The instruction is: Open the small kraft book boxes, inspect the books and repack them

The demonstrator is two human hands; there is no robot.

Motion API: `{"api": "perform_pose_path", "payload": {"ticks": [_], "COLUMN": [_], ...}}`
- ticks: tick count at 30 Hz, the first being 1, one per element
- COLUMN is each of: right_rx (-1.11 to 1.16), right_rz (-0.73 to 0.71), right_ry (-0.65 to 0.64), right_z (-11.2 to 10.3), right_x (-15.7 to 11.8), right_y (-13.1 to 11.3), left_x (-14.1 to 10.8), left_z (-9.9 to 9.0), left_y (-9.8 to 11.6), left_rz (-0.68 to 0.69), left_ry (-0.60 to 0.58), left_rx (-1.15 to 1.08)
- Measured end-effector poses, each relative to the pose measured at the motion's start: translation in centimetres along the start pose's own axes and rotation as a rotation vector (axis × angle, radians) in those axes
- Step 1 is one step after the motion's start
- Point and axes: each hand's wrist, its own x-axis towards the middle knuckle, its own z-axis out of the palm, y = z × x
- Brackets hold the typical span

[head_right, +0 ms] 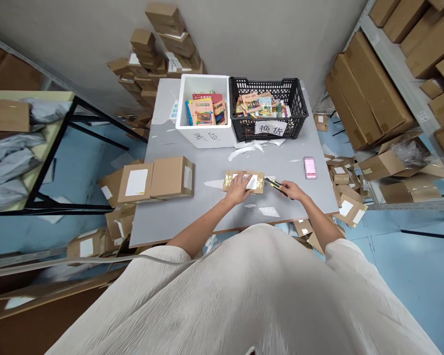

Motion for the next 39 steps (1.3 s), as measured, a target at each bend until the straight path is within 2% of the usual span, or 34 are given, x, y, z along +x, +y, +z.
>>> {"api": "perform_pose_path", "payload": {"ticks": [5, 10, 13, 15, 24, 30, 39], "right_rx": [-0.138, -0.605, -0.836, -0.910, -0.959, -0.954, -0.841], "right_rz": [-0.105, -0.229, -0.229, -0.232, -0.268, -0.300, -0.239], "right_ry": [0.062, 0.104, 0.109, 0.119, 0.223, 0.267, 0.212], "right_z": [0.9, 2.1, 2.6, 2.9, 4.4, 3.5, 3.5], "right_x": [-0.6, -0.7, -0.4, -0.2, 0.8, 0.8, 1.2], "right_y": [-0.5, -1.3, -1.6, -1.5, 0.2, 1.0, 0.8], "left_x": [1.5, 3.1, 3.5, 3.6, 2.9, 3.1, 3.0], "left_z": [-0.5, -0.4, -0.5, -0.6, -0.4, -0.4, -0.6], "left_y": [0.0, 0.3, 0.7, 0.8, 0.5, 0.3, 0.3], "left_rz": [-0.084, -0.151, -0.162, -0.150, -0.061, -0.069, -0.092], "left_ry": [-0.005, -0.038, -0.040, -0.027, -0.008, -0.036, -0.008], "left_rx": [-0.025, -0.009, 0.012, 0.033, 0.082, 0.067, 0.021]}}
